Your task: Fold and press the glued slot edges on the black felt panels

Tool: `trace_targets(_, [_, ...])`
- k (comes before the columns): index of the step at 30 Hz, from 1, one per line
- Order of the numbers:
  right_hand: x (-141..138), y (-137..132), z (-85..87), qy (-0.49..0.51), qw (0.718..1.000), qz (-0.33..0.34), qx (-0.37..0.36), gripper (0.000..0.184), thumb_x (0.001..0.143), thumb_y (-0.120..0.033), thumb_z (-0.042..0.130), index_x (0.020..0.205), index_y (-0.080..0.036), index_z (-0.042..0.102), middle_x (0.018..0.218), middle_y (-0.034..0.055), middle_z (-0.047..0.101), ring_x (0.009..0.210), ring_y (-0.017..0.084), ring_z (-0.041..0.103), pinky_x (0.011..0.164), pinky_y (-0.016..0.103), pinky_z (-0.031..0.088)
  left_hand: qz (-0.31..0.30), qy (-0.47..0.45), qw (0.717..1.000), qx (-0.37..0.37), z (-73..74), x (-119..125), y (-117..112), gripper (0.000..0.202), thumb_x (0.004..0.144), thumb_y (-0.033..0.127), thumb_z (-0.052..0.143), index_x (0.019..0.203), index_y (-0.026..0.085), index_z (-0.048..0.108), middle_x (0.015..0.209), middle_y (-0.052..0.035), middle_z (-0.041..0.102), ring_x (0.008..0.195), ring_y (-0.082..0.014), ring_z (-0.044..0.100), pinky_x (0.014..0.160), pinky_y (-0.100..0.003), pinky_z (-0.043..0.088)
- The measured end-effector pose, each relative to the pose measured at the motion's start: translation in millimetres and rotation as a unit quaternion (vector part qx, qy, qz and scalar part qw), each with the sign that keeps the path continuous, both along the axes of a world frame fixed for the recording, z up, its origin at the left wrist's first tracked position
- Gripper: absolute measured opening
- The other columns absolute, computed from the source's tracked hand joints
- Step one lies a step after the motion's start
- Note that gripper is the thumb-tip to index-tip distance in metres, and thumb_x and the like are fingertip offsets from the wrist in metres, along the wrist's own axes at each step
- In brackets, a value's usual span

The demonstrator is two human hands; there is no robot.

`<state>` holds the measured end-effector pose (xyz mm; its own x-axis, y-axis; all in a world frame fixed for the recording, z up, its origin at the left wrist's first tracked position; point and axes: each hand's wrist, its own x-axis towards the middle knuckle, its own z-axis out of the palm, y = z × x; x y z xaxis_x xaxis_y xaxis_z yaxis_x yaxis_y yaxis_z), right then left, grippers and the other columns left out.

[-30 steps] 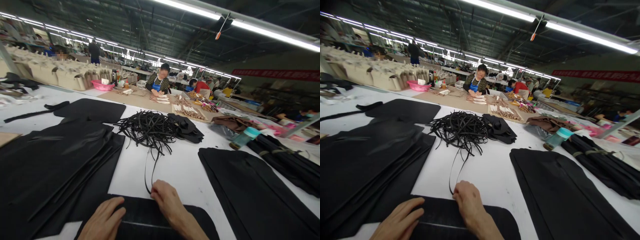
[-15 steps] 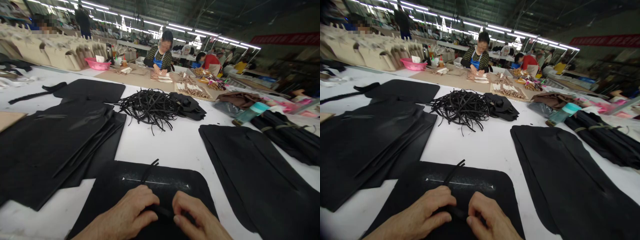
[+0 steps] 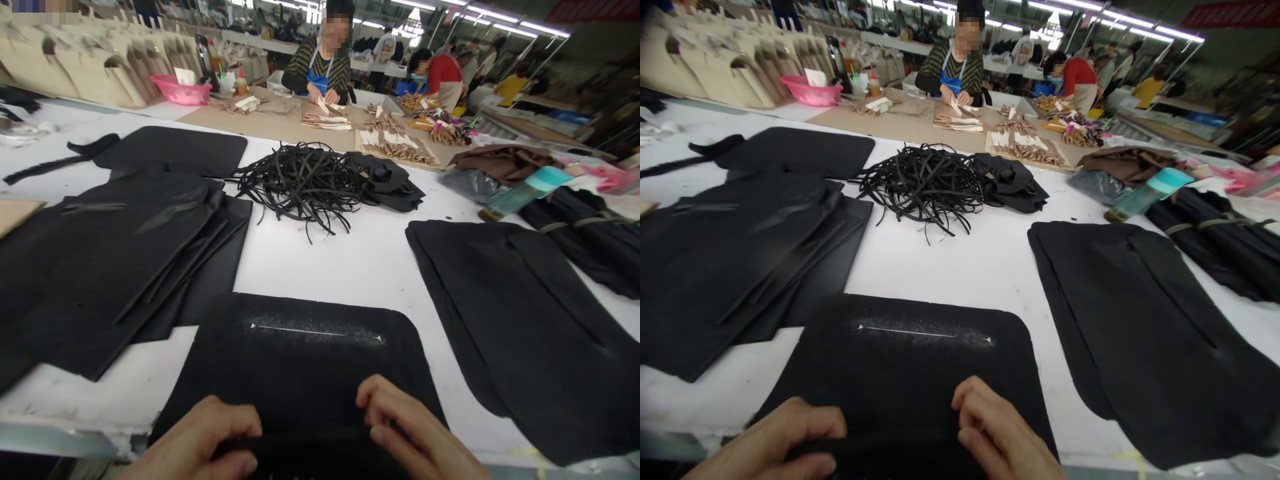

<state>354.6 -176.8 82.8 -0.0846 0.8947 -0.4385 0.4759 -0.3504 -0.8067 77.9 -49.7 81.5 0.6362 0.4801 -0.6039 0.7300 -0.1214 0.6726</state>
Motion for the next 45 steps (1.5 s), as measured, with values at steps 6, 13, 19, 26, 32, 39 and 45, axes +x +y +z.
trace_targets(6, [19, 8, -29.7, -0.014, 0.989, -0.135, -0.049, 0.021, 0.088, -0.034, 0.04, 0.073, -0.021, 0.048, 0.057, -0.0035, 0.053, 0.06, 0.014, 0.05, 0.06, 0.026, 0.035, 0.04, -0.052, 0.998, 0.002, -27.4, 5, 17, 0.018, 0.076, 0.034, 0.05, 0.079, 0.025, 0.065, 0.078, 0.0024, 0.062, 0.082, -0.0189, 0.057, 0.071, -0.022, 0.043])
trace_targets(13, [23, 12, -33.1, 0.055, 0.97, -0.225, -0.073, 0.023, 0.084, -0.04, 0.042, 0.072, -0.021, 0.043, 0.056, -0.007, 0.051, 0.041, 0.006, 0.04, 0.044, 0.021, 0.025, 0.123, -0.02, 0.992, -0.008, -43.6, -12, 28, 0.035, 0.072, 0.052, 0.055, 0.092, 0.027, 0.068, 0.097, -0.0007, 0.066, 0.095, -0.0245, 0.057, 0.084, -0.028, 0.045])
trace_targets(19, [25, 17, -31.2, 0.027, 0.973, -0.221, -0.062, 0.02, 0.084, -0.036, 0.042, 0.071, -0.02, 0.044, 0.054, -0.0078, 0.045, 0.044, 0.007, 0.037, 0.044, 0.022, 0.025, 0.082, -0.025, 0.993, -0.082, -26.4, 5, 38, 0.039, 0.072, 0.054, 0.05, 0.057, 0.018, 0.056, 0.054, 0.0016, 0.046, 0.056, -0.0151, 0.044, 0.05, -0.022, 0.036])
trace_targets(26, [34, 17, -49.9, -0.072, 0.96, -0.27, -0.034, 0.029, 0.085, -0.043, 0.042, 0.066, -0.022, 0.045, 0.053, -0.0068, 0.045, 0.045, 0.009, 0.04, 0.046, 0.024, 0.03, 0.145, -0.069, 0.987, -0.029, -31.4, 0, 53, 0.033, 0.075, 0.048, 0.051, 0.063, 0.019, 0.058, 0.058, 0.0023, 0.048, 0.058, -0.0139, 0.043, 0.051, -0.021, 0.033])
trace_targets(32, [35, 23, -56.1, -0.149, 0.944, -0.292, -0.038, 0.032, 0.085, -0.047, 0.042, 0.064, -0.023, 0.047, 0.047, -0.0064, 0.046, 0.045, 0.012, 0.046, 0.048, 0.025, 0.033, 0.209, -0.105, 0.972, 0.0, -46.7, 8, 61, 0.032, 0.077, 0.045, 0.047, 0.059, 0.019, 0.05, 0.055, 0.003, 0.045, 0.054, -0.0134, 0.04, 0.049, -0.023, 0.028])
trace_targets(39, [43, 22, -67.5, -0.176, 0.942, -0.283, -0.042, 0.035, 0.083, -0.053, 0.043, 0.063, -0.024, 0.043, 0.053, -0.0056, 0.051, 0.047, 0.012, 0.048, 0.051, 0.027, 0.036, 0.243, -0.119, 0.962, 0.047, -51.2, 17, 58, 0.021, 0.082, 0.039, 0.044, 0.072, 0.021, 0.045, 0.054, 0.0056, 0.048, 0.054, -0.0145, 0.046, 0.055, -0.025, 0.034])
trace_targets(45, [46, 24, -73.3, -0.195, 0.939, -0.277, -0.062, 0.035, 0.081, -0.053, 0.044, 0.061, -0.025, 0.04, 0.049, -0.0061, 0.045, 0.045, 0.013, 0.044, 0.047, 0.027, 0.032, 0.246, -0.074, 0.961, 0.102, -56.7, 17, 62, 0.022, 0.077, 0.037, 0.048, 0.063, 0.02, 0.044, 0.046, 0.0069, 0.038, 0.047, -0.0126, 0.038, 0.047, -0.024, 0.024])
